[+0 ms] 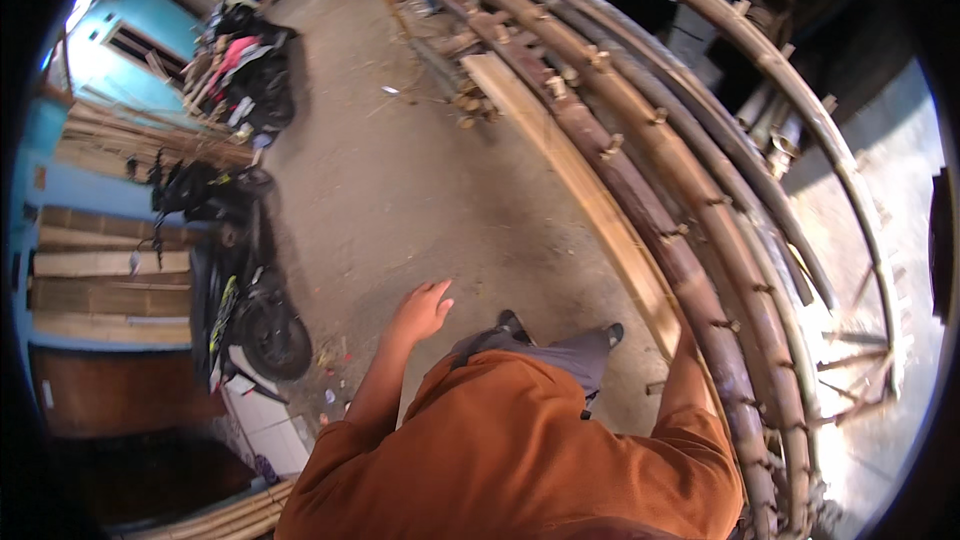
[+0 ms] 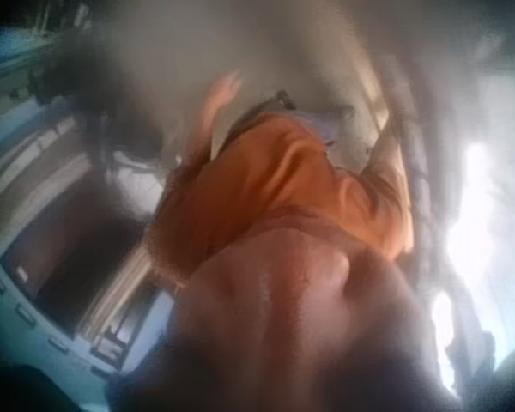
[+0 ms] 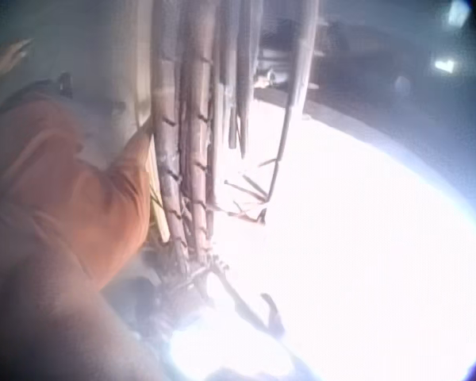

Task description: The person cuts yellow ties from a stack of bamboo poles using a machete, then gathers the cut ties and other debris from the floor into a bundle. The person walks through a workshop and an outdoor area, carrying the debris and discarding it.

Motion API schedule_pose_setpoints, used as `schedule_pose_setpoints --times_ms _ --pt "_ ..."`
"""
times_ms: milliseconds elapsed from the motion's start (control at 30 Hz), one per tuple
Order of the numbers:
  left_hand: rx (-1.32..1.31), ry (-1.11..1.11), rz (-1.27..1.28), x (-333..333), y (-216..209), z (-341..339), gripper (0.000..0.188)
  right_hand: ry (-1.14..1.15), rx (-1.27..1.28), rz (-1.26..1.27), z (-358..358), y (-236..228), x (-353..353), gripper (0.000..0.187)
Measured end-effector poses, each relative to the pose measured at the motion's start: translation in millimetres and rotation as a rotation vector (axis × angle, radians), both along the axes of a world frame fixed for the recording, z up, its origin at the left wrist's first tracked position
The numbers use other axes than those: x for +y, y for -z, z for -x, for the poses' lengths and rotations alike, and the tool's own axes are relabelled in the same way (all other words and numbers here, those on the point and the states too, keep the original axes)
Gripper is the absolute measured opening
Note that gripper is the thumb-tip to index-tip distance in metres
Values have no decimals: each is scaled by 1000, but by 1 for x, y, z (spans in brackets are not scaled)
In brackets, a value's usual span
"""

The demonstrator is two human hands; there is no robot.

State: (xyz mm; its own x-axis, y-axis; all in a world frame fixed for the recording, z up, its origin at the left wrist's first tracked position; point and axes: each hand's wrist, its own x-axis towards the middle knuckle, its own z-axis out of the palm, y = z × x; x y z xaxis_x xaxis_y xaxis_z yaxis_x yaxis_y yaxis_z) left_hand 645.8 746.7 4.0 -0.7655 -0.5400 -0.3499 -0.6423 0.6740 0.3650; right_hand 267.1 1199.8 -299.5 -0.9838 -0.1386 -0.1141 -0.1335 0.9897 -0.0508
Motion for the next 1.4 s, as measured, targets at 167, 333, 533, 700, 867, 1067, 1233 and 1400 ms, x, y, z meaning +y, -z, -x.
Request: schedule_pose_setpoints --times_ms 167,333,533,700,867,1067,1233,1400 --pt "-414 -121 -31 -28 48 -151 49 -22 -99 -78 22 7 -17 51" --pt "-339 -110 -86 -30 53 -181 49 -112 -56 -121 51 -13 -9 51" --pt "-208 -193 -175 -32 39 -118 48 -86 128 -97 50 -90 -4 51" --pt "-114 -150 -214 -20 60 -112 47 53 194 -63 -31 -140 -54 52" --pt "-114 -111 -253 -7 65 -100 46 -67 26 47 -123 -92 -81 55" --pt "-143 -147 -291 -13 67 -109 48 -137 -165 15 -117 -60 -82 57" --pt "-88 -181 -239 -26 94 -147 47 -108 -256 -65 -108 -40 -77 54" --pt "-111 -303 -317 -46 112 -199 45 -152 8 -150 -90 -61 -75 58"
